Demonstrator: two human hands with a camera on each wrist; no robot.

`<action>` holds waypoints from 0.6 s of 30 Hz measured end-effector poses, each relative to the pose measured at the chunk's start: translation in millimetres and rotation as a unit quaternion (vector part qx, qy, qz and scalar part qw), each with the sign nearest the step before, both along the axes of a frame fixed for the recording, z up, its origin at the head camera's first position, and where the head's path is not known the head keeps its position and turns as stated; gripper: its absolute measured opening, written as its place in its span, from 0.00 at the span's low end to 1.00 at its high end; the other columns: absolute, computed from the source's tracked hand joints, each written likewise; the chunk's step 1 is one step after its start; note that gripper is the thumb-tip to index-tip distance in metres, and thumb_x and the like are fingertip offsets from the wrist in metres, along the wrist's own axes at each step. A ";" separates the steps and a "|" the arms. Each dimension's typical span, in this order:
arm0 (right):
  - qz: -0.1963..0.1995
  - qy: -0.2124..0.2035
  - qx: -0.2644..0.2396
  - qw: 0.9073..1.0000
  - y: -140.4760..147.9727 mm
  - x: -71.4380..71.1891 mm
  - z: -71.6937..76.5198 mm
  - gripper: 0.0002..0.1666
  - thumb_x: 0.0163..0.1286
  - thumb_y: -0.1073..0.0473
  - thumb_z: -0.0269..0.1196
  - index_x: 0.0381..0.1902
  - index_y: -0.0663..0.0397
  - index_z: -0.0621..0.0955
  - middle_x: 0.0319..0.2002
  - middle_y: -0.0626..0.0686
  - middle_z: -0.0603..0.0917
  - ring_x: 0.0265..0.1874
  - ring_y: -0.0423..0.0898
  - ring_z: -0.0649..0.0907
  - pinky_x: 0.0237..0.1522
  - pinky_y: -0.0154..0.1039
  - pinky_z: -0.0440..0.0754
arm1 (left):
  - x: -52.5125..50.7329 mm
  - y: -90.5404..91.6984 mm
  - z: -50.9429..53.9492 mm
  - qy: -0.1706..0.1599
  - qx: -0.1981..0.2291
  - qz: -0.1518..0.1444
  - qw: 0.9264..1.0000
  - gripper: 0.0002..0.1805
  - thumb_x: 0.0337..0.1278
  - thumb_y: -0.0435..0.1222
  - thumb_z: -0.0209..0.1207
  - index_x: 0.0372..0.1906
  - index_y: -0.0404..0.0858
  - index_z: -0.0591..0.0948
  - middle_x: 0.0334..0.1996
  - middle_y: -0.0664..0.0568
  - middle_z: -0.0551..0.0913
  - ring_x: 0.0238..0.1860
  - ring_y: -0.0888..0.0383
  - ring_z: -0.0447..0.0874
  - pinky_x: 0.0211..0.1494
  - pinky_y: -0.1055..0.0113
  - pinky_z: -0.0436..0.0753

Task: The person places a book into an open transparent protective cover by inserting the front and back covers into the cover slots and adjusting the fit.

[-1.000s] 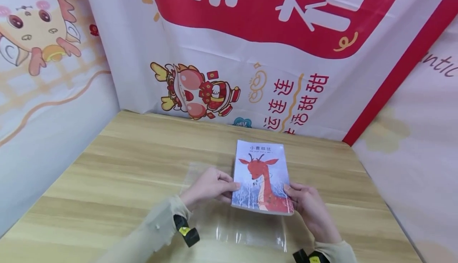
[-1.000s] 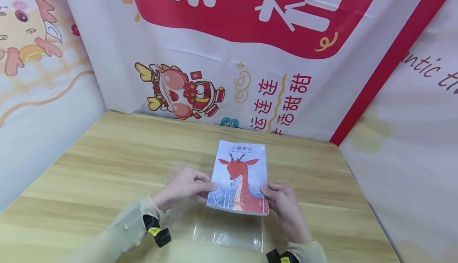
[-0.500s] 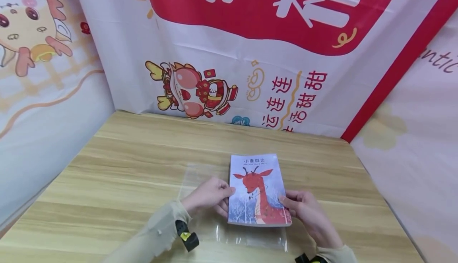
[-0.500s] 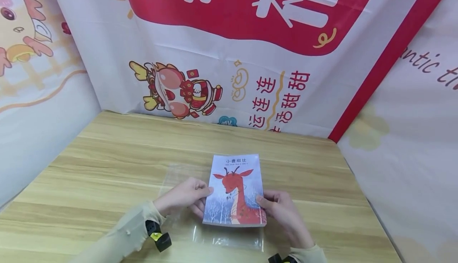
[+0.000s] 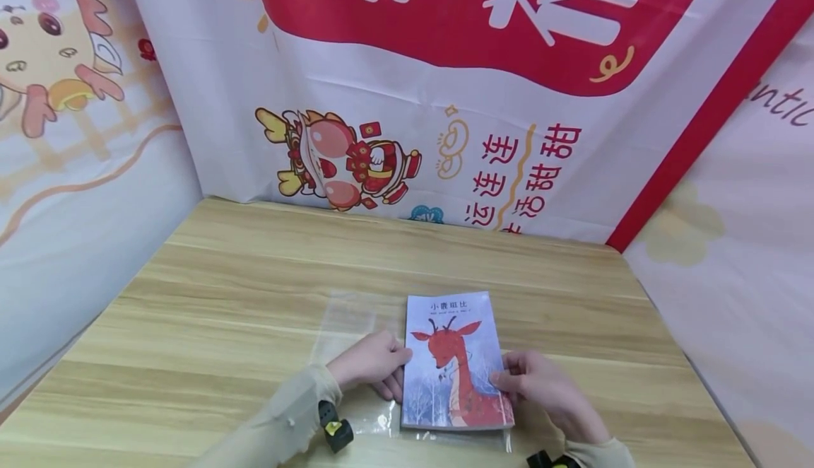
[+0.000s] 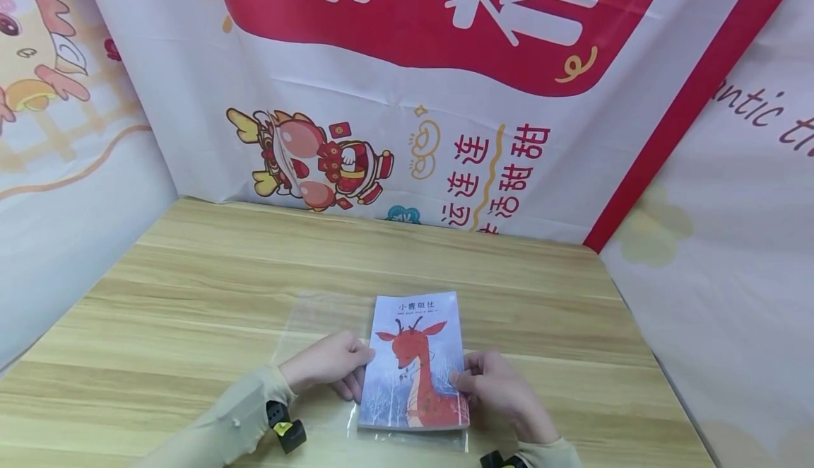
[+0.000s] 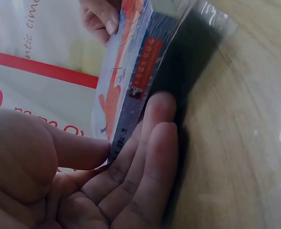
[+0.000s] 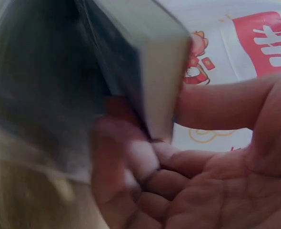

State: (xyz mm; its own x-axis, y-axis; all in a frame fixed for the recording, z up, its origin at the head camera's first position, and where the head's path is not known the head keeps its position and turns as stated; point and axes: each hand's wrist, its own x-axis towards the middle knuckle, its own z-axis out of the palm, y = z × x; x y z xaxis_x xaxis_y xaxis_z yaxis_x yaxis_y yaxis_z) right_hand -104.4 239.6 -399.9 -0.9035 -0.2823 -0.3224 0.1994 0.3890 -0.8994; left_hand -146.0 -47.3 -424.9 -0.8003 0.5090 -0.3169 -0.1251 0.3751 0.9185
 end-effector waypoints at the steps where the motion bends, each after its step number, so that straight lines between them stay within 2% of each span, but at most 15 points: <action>1: 0.007 0.000 0.002 1.000 -0.2 0.1 -1.3 0.10 0.68 0.64 0.62 0.38 0.71 0.80 0.26 0.51 0.79 0.24 0.43 0.76 0.26 0.34 0.76 | -0.1 -0.4 -0.6 -0.001 -0.003 -0.002 1.000 0.19 0.73 0.35 0.49 0.27 0.30 0.82 0.17 0.41 0.82 0.16 0.52 0.83 0.19 0.65 0.83; 7: 0.022 0.004 -0.003 1.000 -0.9 1.5 -6.2 0.09 0.68 0.66 0.61 0.34 0.71 0.79 0.25 0.51 0.79 0.24 0.42 0.76 0.26 0.33 0.76 | -0.9 -0.9 -2.4 -0.010 -0.002 -0.011 1.000 0.19 0.73 0.34 0.49 0.28 0.29 0.83 0.18 0.41 0.82 0.18 0.51 0.84 0.21 0.64 0.84; 14: 0.016 0.001 0.006 1.000 -1.1 0.7 -6.1 0.09 0.68 0.66 0.60 0.37 0.71 0.80 0.27 0.52 0.80 0.27 0.45 0.77 0.30 0.36 0.77 | -2.0 -1.1 -2.4 -0.012 0.002 -0.009 1.000 0.17 0.72 0.35 0.50 0.33 0.29 0.84 0.19 0.41 0.83 0.19 0.51 0.85 0.21 0.64 0.84; 18: 0.013 -0.004 0.003 1.000 -2.2 0.3 -5.9 0.11 0.69 0.66 0.60 0.42 0.73 0.79 0.30 0.54 0.81 0.31 0.46 0.78 0.33 0.38 0.79 | -3.2 -2.9 -2.9 -0.014 0.011 -0.007 1.000 0.18 0.72 0.36 0.51 0.30 0.28 0.83 0.20 0.41 0.83 0.21 0.49 0.86 0.23 0.63 0.85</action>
